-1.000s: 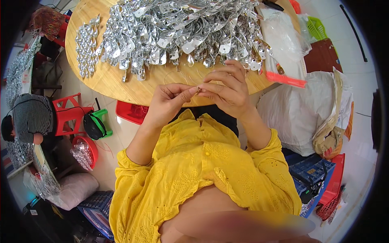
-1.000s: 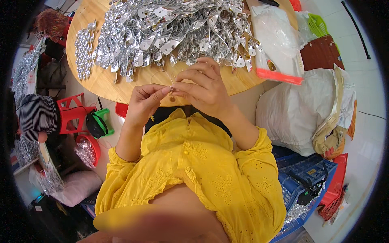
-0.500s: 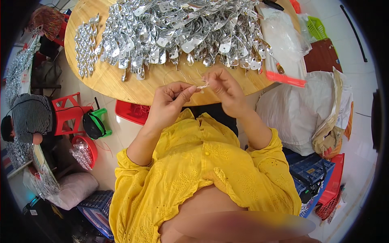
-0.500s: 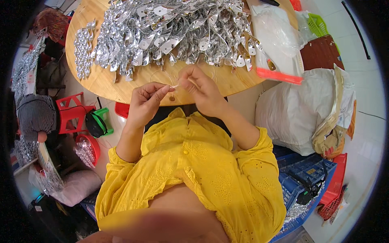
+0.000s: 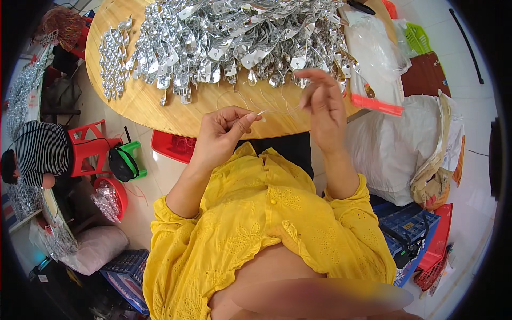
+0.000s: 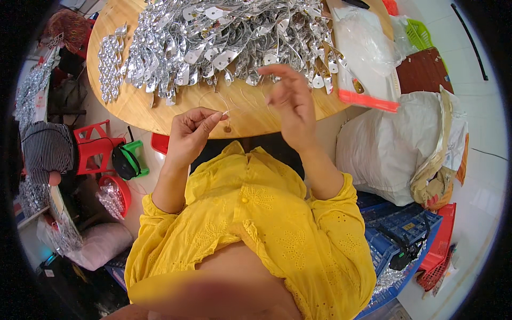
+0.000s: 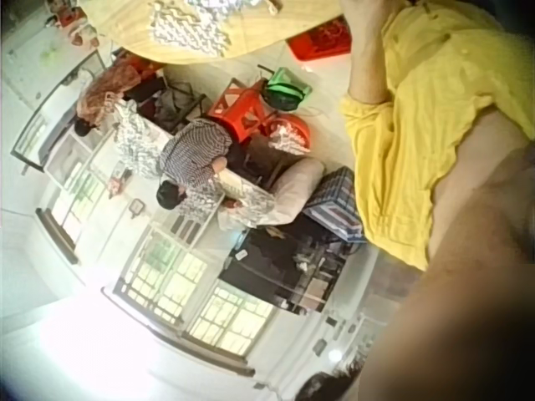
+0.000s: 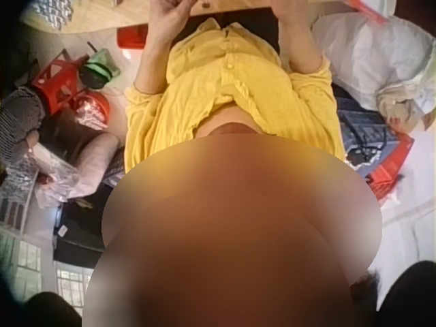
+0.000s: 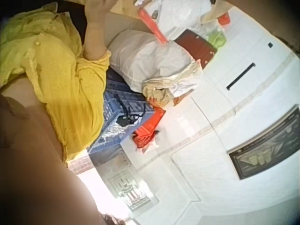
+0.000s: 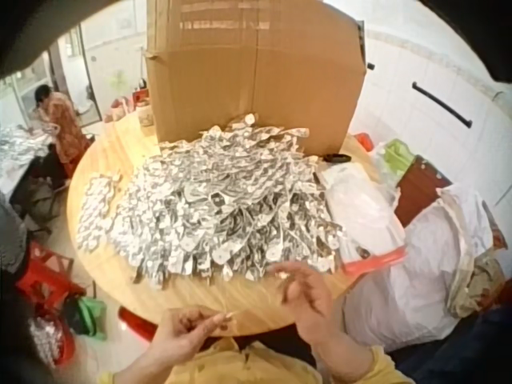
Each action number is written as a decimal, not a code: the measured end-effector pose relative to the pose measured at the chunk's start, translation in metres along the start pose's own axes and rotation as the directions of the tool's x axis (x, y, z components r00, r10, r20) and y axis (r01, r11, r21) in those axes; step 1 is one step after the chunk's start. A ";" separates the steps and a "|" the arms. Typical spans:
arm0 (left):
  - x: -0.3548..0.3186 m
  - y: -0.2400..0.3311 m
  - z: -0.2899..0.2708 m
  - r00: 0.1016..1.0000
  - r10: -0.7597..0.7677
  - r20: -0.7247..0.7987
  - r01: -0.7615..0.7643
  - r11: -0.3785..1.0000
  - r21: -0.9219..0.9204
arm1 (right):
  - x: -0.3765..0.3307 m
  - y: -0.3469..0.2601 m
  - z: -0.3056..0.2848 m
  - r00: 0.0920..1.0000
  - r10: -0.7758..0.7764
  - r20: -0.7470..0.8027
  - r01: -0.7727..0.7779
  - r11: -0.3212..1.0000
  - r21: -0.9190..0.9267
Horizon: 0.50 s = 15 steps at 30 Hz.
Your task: The recorder is assembling silver tinsel decorations by tying or hooking them onto a thin gold string.
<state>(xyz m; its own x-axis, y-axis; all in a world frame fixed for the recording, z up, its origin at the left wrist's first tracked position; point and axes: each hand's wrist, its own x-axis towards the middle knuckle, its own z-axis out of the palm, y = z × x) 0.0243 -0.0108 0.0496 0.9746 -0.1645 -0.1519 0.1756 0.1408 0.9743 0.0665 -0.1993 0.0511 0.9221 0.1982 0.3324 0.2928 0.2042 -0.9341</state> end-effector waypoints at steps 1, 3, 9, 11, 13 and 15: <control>0.000 -0.001 0.000 1.000 -0.011 0.006 0.011 1.000 0.011 | -0.001 -0.002 0.004 1.000 0.000 -0.002 0.000 1.000 0.000; 0.000 -0.003 0.000 1.000 -0.011 0.014 0.011 1.000 -0.002 | -0.002 -0.004 0.014 0.941 0.137 0.309 -0.166 0.983 0.071; -0.002 0.003 -0.001 1.000 0.018 0.004 -0.018 1.000 -0.008 | -0.002 -0.004 0.013 0.881 0.347 0.323 -0.279 0.930 -0.238; -0.001 0.005 -0.001 1.000 0.028 0.009 -0.028 1.000 0.008 | 0.000 -0.001 0.008 0.931 0.266 0.250 -0.166 0.918 -0.360; -0.001 0.008 -0.001 1.000 -0.002 -0.013 0.002 1.000 -0.030 | -0.001 0.005 0.003 0.984 0.087 0.156 -0.031 0.944 -0.329; -0.004 0.008 -0.004 0.999 0.013 -0.051 -0.014 1.000 -0.024 | 0.003 0.006 -0.004 0.996 -0.011 0.088 0.044 0.922 -0.384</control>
<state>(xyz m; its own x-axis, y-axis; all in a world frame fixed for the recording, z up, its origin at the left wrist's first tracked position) 0.0225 -0.0049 0.0576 0.9826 -0.1129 -0.1475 0.1651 0.1669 0.9721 0.0721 -0.2012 0.0459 0.8931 0.2796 0.3525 0.4076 -0.1711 -0.8970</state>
